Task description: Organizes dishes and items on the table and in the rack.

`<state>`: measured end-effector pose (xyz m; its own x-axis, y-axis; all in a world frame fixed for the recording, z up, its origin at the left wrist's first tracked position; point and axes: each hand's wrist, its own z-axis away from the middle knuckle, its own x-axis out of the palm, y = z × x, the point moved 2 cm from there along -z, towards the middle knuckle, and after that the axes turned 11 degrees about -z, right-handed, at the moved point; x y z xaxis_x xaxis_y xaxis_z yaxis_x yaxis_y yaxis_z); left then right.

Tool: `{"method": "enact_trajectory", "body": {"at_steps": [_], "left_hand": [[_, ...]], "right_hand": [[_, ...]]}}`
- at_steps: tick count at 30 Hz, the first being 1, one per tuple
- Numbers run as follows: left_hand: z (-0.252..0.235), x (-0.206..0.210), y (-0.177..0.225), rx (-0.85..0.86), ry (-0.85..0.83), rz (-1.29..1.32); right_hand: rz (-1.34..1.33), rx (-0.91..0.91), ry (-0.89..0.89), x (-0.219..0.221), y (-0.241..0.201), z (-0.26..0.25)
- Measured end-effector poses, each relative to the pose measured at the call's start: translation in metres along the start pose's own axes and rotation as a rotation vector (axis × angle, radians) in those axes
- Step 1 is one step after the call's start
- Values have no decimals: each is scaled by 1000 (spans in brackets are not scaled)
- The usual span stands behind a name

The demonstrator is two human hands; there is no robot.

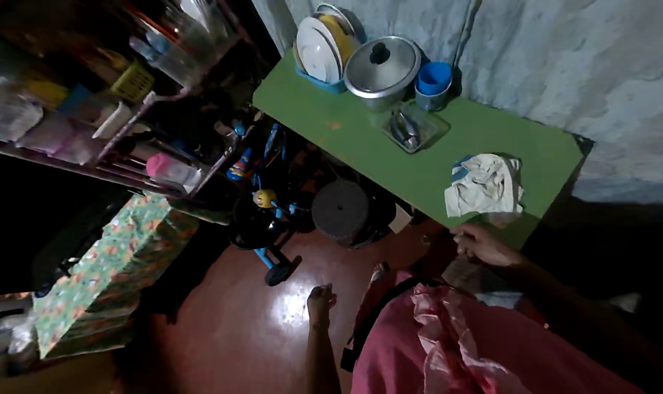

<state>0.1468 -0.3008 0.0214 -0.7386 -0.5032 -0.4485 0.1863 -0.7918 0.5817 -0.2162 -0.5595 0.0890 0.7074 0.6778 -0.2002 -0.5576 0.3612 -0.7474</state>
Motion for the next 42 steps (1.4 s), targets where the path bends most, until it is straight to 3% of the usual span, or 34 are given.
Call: {"method": "enact_trajectory", "body": {"at_steps": [4, 7, 12, 16, 23, 28, 34, 42], "left_hand": [[-30, 14, 78, 57, -60, 173], [-63, 24, 160, 141, -137, 224], [-148, 50, 312, 319, -286, 341], [-229, 78, 408, 399, -381, 431], [-314, 126, 557, 288, -407, 393], [-360, 153, 608, 164, -357, 376], [-381, 158, 627, 121, -315, 130], [-382, 150, 628, 201, -398, 129]], "right_hand": [[-25, 2, 56, -8, -11, -26], [-54, 19, 76, -10, -14, -34], [-215, 252, 152, -13, -26, -48], [-319, 391, 233, -19, -22, -64], [-237, 480, 481, -23, -38, -89], [-140, 339, 614, -26, -26, -90], [-154, 421, 476, -21, -99, -95], [-102, 233, 328, -10, -88, -118]]}}
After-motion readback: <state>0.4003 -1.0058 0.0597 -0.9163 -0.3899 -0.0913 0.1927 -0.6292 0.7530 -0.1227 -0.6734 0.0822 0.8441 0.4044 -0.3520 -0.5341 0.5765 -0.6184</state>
